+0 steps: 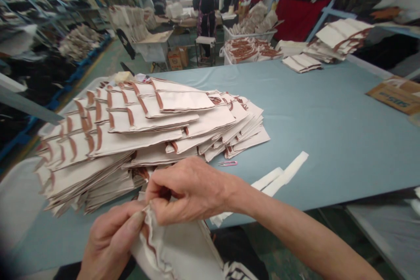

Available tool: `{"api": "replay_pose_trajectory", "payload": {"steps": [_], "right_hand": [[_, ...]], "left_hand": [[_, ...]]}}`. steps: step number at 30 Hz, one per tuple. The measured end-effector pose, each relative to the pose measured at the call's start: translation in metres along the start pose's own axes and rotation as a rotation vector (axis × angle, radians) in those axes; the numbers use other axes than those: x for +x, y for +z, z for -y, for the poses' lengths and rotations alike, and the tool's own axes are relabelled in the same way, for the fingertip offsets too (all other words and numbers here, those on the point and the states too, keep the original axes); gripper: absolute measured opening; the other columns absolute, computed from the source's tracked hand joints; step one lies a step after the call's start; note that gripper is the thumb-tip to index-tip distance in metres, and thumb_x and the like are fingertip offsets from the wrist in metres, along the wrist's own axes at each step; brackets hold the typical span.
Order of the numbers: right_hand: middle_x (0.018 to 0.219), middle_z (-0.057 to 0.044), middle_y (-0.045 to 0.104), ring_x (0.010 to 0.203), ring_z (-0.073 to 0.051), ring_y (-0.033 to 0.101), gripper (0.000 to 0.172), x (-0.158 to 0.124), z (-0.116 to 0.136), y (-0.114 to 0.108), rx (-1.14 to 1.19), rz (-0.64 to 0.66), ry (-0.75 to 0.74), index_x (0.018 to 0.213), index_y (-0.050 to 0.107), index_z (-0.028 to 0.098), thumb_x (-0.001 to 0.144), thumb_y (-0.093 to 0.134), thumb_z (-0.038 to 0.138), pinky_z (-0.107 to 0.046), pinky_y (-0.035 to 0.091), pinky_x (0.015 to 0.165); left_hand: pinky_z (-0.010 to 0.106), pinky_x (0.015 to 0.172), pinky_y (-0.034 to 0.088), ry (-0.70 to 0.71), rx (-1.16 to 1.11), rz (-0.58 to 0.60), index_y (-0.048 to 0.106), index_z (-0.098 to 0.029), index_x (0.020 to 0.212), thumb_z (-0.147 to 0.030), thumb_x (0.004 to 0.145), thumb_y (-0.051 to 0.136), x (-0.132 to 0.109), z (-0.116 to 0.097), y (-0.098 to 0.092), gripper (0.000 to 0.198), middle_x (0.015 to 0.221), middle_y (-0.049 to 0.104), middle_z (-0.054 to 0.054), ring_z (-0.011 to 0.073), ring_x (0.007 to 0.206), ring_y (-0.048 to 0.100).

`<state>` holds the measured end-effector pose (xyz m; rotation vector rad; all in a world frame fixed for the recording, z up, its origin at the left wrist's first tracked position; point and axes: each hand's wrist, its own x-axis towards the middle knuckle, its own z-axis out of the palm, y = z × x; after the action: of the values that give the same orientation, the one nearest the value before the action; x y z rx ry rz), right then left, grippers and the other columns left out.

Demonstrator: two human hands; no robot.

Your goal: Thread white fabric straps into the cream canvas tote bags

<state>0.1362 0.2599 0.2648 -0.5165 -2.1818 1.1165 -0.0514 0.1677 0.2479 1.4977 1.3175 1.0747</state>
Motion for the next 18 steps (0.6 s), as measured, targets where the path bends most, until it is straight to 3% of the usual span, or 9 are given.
{"api": "replay_pose_trajectory", "payload": {"steps": [3,10,18], "right_hand": [[0.058,0.009,0.053,0.048,-0.005,0.041,0.014,0.004,-0.002,0.000,0.010,0.021,0.018,0.075,0.067,0.017,0.074,0.056,0.009,-0.017,0.032,0.050],[0.060,0.008,0.057,0.052,-0.007,0.044,0.012,0.011,-0.001,-0.001,-0.175,0.068,0.024,0.075,0.065,0.017,0.074,0.058,0.008,-0.021,0.029,0.053],[0.069,0.002,0.069,0.058,-0.011,0.049,0.010,0.022,0.007,-0.005,-0.387,0.176,0.012,0.081,0.066,0.018,0.082,0.058,0.011,-0.027,0.029,0.056]], "left_hand": [[0.022,0.053,0.040,-0.011,0.090,-0.089,0.063,-0.021,0.054,-0.029,0.091,0.062,0.003,0.003,-0.002,0.038,0.052,0.060,-0.003,0.0122,0.049,0.053],[0.018,0.047,0.036,0.108,0.212,0.004,0.063,-0.020,0.058,-0.021,0.091,0.058,0.017,0.002,-0.014,0.034,0.052,0.056,-0.005,0.0092,0.046,0.051],[0.022,0.052,0.042,0.045,0.248,0.290,0.063,-0.022,0.067,-0.035,0.102,0.052,0.029,-0.015,-0.033,0.039,0.059,0.060,-0.001,0.0156,0.053,0.055]]}}
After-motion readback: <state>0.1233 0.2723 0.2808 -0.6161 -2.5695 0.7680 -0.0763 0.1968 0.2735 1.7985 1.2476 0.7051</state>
